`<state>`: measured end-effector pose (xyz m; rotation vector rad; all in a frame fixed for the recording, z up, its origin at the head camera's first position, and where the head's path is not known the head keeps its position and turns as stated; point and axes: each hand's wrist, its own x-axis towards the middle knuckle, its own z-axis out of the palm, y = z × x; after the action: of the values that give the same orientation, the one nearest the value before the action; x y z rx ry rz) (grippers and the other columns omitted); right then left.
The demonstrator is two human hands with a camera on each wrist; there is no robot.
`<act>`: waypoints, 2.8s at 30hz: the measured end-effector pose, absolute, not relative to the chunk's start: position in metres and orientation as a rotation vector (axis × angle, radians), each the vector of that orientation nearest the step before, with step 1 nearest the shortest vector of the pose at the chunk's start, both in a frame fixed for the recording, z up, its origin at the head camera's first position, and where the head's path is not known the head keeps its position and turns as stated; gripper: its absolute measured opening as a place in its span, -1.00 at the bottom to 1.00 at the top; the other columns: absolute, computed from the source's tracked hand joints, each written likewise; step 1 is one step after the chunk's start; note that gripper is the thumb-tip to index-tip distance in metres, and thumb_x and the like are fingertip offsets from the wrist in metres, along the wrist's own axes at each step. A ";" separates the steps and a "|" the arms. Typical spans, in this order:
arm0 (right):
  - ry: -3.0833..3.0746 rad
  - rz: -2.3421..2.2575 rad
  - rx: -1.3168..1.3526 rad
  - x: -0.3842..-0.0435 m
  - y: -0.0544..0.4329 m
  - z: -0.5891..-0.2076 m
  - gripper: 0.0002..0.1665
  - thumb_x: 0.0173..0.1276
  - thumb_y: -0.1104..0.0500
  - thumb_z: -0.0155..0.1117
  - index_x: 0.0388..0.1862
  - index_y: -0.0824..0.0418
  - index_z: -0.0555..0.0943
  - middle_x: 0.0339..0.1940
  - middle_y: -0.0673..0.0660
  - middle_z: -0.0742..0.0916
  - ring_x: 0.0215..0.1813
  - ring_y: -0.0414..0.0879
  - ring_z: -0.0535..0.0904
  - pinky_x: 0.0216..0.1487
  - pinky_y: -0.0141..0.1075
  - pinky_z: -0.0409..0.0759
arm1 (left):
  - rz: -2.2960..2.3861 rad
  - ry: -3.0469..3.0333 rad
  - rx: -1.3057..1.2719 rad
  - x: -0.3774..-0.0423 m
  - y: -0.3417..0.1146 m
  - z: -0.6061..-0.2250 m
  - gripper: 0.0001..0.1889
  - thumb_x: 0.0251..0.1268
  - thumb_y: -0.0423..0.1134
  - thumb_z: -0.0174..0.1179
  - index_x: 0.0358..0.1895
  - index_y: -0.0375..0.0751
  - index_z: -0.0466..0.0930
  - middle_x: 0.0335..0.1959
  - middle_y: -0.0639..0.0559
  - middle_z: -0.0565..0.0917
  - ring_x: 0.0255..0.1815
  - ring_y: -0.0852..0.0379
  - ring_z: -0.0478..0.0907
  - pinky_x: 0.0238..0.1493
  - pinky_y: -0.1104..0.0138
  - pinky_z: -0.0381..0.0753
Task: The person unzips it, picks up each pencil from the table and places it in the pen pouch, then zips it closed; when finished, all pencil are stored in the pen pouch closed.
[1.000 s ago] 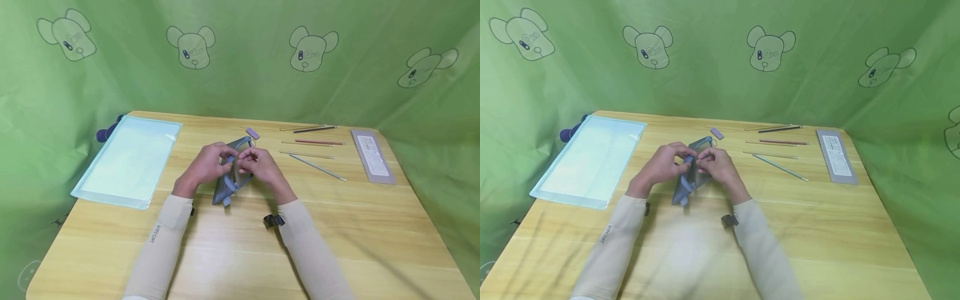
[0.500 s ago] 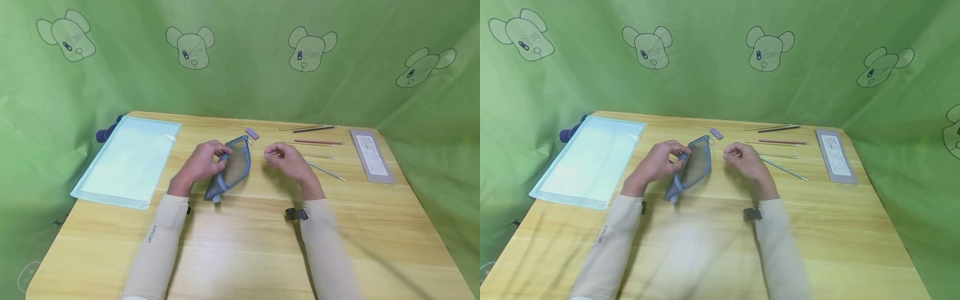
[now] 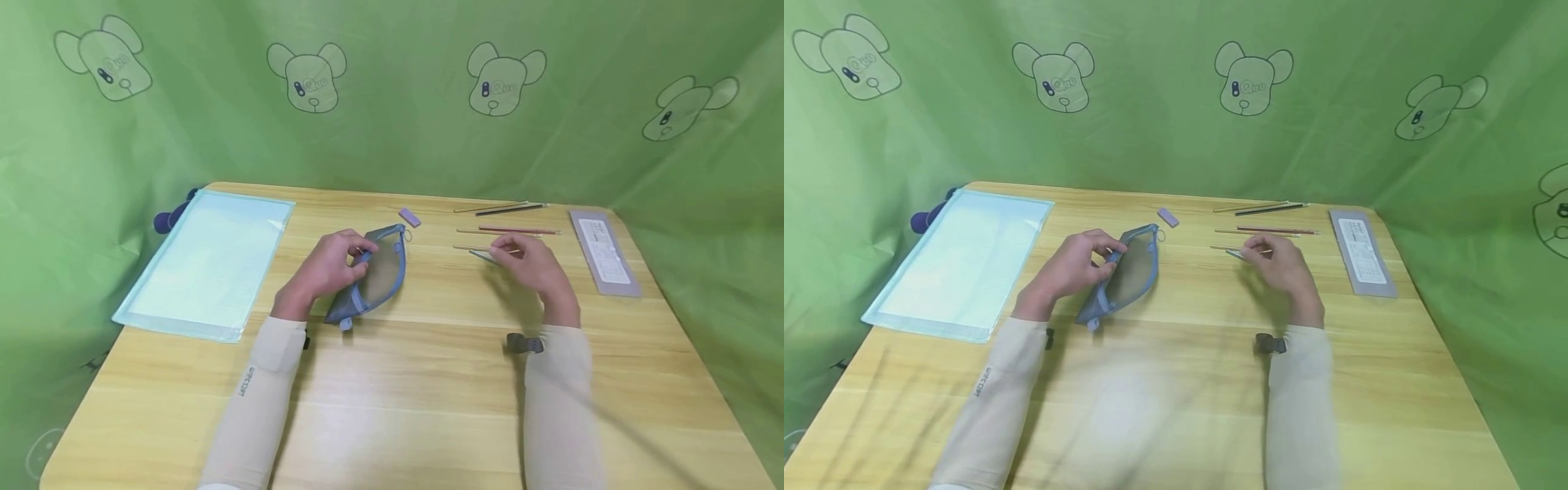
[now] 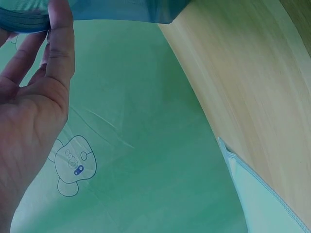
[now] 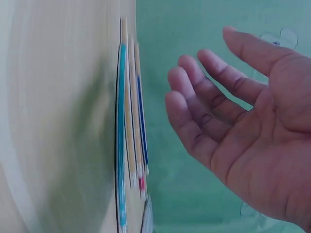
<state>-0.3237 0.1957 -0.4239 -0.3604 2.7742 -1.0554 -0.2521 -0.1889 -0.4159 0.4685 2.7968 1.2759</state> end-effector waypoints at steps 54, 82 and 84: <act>2.741 -0.796 -0.169 -0.327 0.224 -0.452 -0.72 0.40 0.28 0.41 0.05 0.34 0.72 -0.04 0.28 0.76 -0.01 0.10 0.57 0.02 -0.14 0.48 | 1.254 2.805 0.446 -0.250 -0.193 -0.413 -0.66 0.41 -0.43 0.29 0.21 -0.25 0.76 0.22 -0.14 0.74 0.11 -0.07 0.73 0.09 0.15 0.73; 2.670 -0.787 -0.181 -0.327 0.215 -0.453 -0.75 0.41 0.30 0.36 0.03 0.34 0.67 -0.05 0.28 0.73 -0.03 0.10 0.58 -0.06 -0.20 0.53 | 1.256 2.799 0.446 -0.250 -0.193 -0.412 -0.65 0.41 -0.45 0.28 0.21 -0.26 0.75 0.24 -0.14 0.73 0.14 -0.08 0.72 0.09 0.15 0.71; 2.681 -0.771 -0.202 -0.328 0.215 -0.454 -0.76 0.40 0.30 0.37 0.01 0.34 0.67 -0.06 0.27 0.74 -0.04 0.10 0.59 -0.07 -0.21 0.53 | 1.256 2.800 0.446 -0.250 -0.193 -0.412 -0.65 0.41 -0.45 0.28 0.21 -0.26 0.75 0.24 -0.14 0.73 0.14 -0.08 0.72 0.09 0.15 0.71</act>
<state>-0.3279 0.2153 -0.4537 -0.2021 2.6810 -0.7714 -0.2504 -0.1930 -0.4123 0.4459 2.8003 1.2562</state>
